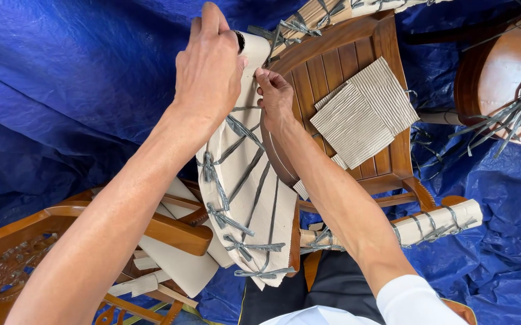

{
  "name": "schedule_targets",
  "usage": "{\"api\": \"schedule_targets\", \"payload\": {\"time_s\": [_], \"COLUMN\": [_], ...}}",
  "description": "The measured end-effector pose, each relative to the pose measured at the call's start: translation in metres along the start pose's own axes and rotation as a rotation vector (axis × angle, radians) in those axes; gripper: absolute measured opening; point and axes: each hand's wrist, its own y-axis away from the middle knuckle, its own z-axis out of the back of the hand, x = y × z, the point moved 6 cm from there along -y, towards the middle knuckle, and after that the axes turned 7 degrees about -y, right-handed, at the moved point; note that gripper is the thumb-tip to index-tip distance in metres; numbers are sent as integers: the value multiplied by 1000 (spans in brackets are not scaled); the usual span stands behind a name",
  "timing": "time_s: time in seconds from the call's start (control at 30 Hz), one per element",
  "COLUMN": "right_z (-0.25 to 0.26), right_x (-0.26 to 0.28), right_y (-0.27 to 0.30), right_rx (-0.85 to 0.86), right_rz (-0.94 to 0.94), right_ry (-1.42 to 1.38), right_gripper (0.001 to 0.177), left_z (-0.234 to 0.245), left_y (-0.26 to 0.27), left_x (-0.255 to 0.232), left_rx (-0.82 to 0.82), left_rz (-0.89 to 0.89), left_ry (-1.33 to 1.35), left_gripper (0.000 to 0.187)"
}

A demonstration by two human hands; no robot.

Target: Wrapping wooden chair legs and arms with corrugated cardboard and securing them with plastic ties.

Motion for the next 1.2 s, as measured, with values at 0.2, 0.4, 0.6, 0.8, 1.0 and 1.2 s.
{"api": "schedule_targets", "payload": {"time_s": [0.2, 0.4, 0.6, 0.8, 1.0, 1.2], "right_z": [0, -23, -31, -35, -25, -36], "right_x": [15, 88, 85, 88, 76, 61], "right_y": [12, 41, 23, 52, 55, 56], "right_rx": [18, 127, 322, 336, 248, 144], "right_rz": [186, 790, 814, 846, 867, 831], "right_ry": [153, 449, 991, 1025, 769, 617], "right_gripper": [19, 35, 57, 56, 49, 35], "left_z": [2, 4, 2, -11, 7, 3], "left_y": [-2, 1, -11, -19, -12, -5], "left_x": [2, -1, 6, 10, 10, 28], "left_rx": [68, 110, 101, 265, 295, 304], "left_rz": [-23, 44, -20, -51, 34, 176], "left_ry": [-82, -1, -90, -199, -88, 9], "left_gripper": [29, 23, 11, 15, 23, 27]}}
